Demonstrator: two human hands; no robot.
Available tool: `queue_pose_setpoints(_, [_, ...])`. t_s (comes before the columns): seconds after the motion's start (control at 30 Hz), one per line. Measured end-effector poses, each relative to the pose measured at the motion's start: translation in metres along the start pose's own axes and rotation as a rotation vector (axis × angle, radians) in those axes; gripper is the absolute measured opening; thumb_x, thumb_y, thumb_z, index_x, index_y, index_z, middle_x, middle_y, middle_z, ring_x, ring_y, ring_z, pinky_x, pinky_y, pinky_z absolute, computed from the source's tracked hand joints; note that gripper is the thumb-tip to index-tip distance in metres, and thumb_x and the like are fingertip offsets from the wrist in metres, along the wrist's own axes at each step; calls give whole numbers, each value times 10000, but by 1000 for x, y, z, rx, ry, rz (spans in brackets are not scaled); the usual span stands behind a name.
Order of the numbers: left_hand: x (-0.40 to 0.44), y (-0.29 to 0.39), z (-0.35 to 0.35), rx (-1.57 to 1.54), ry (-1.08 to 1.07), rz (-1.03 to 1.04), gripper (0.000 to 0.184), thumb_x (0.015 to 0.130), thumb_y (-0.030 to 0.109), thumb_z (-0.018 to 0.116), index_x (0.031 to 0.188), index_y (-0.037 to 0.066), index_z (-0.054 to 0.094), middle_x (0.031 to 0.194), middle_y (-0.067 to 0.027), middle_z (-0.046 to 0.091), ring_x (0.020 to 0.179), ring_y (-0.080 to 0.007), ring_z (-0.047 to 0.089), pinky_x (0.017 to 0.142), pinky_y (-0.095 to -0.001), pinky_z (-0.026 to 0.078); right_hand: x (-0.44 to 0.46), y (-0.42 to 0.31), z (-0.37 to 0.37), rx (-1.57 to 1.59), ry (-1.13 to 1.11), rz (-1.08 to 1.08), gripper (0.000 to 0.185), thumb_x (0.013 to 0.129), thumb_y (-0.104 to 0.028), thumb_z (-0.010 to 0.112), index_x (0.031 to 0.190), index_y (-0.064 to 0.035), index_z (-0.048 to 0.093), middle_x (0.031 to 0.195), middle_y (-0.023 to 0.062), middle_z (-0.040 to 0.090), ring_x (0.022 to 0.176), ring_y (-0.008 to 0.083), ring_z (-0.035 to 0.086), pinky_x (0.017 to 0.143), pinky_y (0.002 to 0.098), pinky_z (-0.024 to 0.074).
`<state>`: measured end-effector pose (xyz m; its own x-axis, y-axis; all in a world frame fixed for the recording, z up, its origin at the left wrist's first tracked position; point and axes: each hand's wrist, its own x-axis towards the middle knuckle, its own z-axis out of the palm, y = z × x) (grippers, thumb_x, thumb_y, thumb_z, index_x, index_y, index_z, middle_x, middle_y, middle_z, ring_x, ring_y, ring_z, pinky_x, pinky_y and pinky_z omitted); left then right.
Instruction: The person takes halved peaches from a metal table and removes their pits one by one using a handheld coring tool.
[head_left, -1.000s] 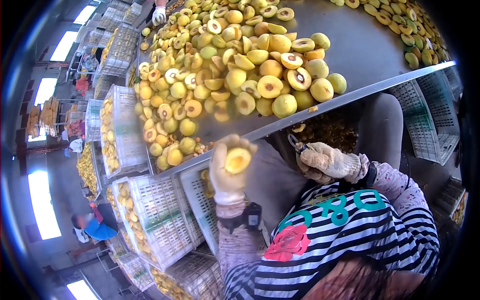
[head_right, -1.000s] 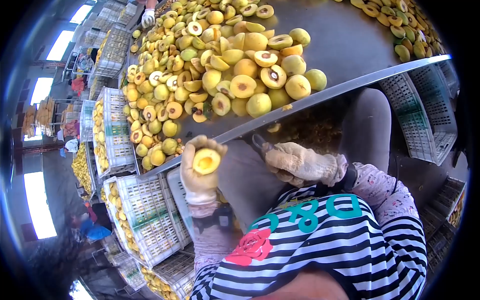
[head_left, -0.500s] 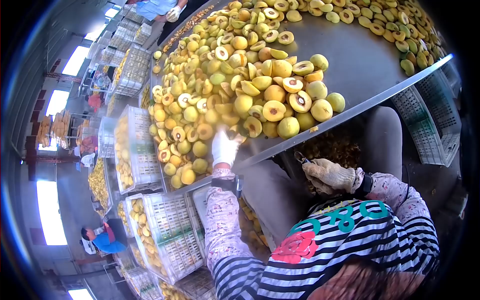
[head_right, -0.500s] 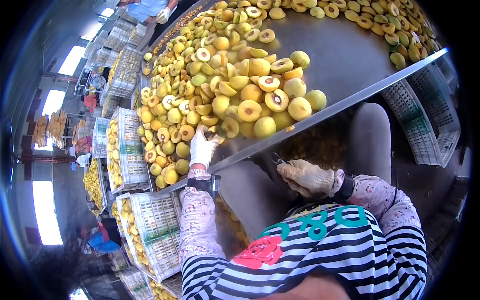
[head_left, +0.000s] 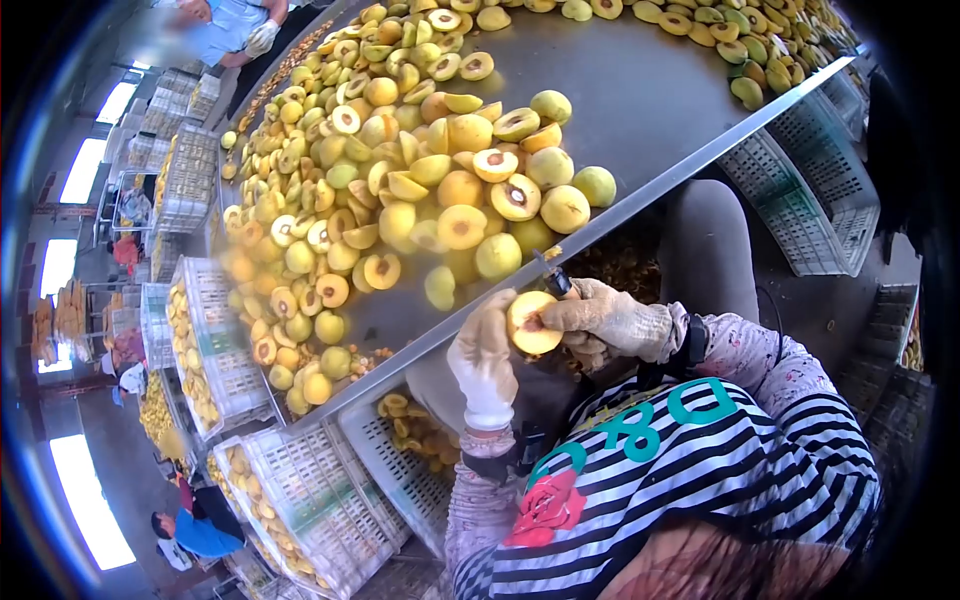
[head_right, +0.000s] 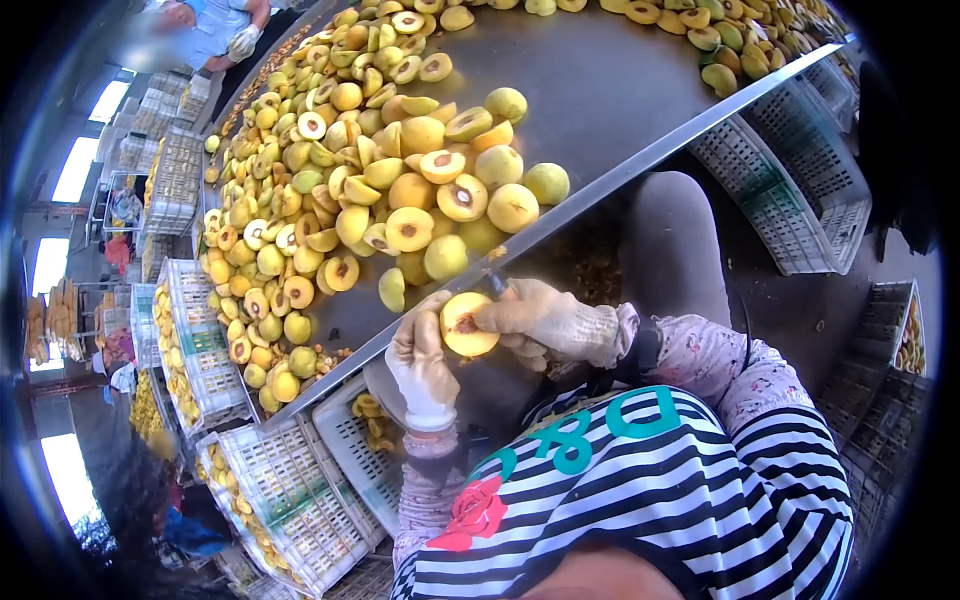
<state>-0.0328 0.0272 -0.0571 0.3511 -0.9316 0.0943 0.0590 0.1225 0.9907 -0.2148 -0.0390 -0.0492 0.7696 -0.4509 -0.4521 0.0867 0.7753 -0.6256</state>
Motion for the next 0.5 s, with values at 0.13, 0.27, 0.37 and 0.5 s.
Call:
queue_pose_setpoints(0.13, [-11,4,-18,192,-337,-328,233,989,110,564,1124,-16,708,1050,-104,741,903,-195,714,809,-323,568,-13,-11,-8,113,26,-84,392,963,-410,674,779,-90,543,523,-25,408,406,114,429,404,258,372])
queue_pose_setpoints(0.27, [-17,11,5,104,-391,-221,640,902,148,641,1488,-14,440,1462,-178,505,1333,-264,501,1088,-399,419,-4,-4,-7,262,105,-27,419,983,-417,656,729,-131,484,516,-38,356,397,109,373,396,268,324])
queue_pose_setpoints(0.37, [-11,5,27,-40,-217,23,590,1009,164,508,1538,-9,315,1501,-177,433,1329,-248,470,1083,-368,413,0,5,7,160,20,8,433,967,-455,666,748,-130,480,574,-27,413,417,117,385,387,269,301])
queue_pose_setpoints(0.5, [3,0,30,-112,62,-69,486,1079,385,334,1316,5,522,1195,-159,624,1031,-223,618,916,-349,515,-4,9,2,-450,55,-259,358,993,-411,619,949,-55,618,730,55,593,593,166,551,535,298,447])
